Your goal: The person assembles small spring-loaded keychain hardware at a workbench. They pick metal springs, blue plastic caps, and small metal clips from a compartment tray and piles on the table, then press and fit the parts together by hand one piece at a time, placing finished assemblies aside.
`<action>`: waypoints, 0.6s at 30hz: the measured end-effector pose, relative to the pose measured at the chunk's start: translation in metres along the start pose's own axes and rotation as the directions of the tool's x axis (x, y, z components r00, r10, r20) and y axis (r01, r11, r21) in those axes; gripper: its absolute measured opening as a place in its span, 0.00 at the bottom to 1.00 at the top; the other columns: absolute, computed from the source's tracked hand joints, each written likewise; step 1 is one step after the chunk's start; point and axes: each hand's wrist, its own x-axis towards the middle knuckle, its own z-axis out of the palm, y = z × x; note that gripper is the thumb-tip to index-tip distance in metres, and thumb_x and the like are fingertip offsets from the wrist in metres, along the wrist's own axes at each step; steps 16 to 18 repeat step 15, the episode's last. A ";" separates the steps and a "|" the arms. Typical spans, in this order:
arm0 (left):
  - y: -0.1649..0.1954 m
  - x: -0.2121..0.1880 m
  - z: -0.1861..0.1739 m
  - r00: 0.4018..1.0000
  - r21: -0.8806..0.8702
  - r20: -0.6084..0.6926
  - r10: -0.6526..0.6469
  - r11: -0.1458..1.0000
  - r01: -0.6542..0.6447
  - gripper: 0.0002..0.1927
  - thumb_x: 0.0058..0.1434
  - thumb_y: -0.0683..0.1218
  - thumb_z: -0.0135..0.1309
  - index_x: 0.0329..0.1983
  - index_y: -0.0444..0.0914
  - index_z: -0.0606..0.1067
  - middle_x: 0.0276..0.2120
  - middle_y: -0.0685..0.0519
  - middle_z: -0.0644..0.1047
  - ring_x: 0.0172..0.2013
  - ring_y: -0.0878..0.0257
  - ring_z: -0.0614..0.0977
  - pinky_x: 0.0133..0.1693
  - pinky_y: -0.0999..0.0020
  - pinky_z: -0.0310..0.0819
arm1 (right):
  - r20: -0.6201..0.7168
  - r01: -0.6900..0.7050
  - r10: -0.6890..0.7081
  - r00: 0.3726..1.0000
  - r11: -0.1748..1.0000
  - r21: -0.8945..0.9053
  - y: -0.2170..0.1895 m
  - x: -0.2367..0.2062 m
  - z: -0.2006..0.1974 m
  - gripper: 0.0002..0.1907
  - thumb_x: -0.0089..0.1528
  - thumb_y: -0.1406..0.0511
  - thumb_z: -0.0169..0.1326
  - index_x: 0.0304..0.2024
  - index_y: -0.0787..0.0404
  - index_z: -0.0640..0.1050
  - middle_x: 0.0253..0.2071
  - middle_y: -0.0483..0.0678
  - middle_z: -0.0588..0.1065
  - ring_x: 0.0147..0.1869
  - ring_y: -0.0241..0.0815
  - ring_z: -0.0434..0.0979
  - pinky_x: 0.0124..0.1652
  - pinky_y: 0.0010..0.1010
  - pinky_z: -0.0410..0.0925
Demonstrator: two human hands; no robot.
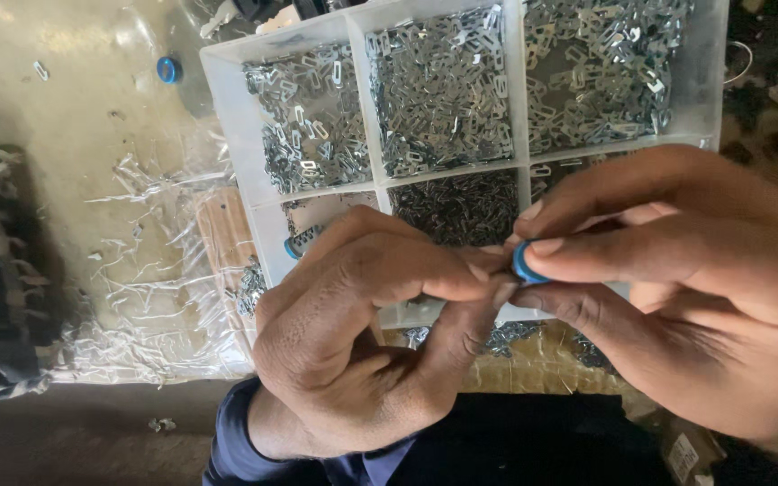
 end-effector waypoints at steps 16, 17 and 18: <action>-0.011 -0.022 0.008 0.988 -0.215 -0.096 -0.120 0.972 0.097 0.14 0.69 0.41 0.65 0.52 0.31 0.74 0.43 0.44 0.82 0.42 0.63 0.88 0.43 0.77 0.87 | -0.034 -0.055 0.064 0.997 0.977 0.205 0.001 -0.008 0.004 0.23 0.61 0.73 0.60 0.57 0.54 0.71 0.61 0.55 0.68 0.60 0.44 0.82 0.54 0.28 0.80; -0.011 -0.022 0.008 0.988 -0.215 -0.096 -0.120 0.972 0.097 0.14 0.69 0.41 0.65 0.52 0.31 0.74 0.43 0.44 0.82 0.42 0.63 0.88 0.43 0.77 0.87 | -0.034 -0.055 0.064 0.997 0.977 0.205 0.001 -0.008 0.004 0.23 0.61 0.73 0.60 0.57 0.54 0.71 0.61 0.55 0.68 0.60 0.44 0.82 0.54 0.28 0.80; -0.011 -0.022 0.008 0.988 -0.215 -0.096 -0.120 0.972 0.097 0.14 0.69 0.41 0.65 0.52 0.31 0.74 0.43 0.44 0.82 0.42 0.63 0.88 0.43 0.77 0.87 | -0.034 -0.055 0.064 0.997 0.977 0.205 0.001 -0.008 0.004 0.23 0.61 0.73 0.60 0.57 0.54 0.71 0.61 0.55 0.68 0.60 0.44 0.82 0.54 0.28 0.80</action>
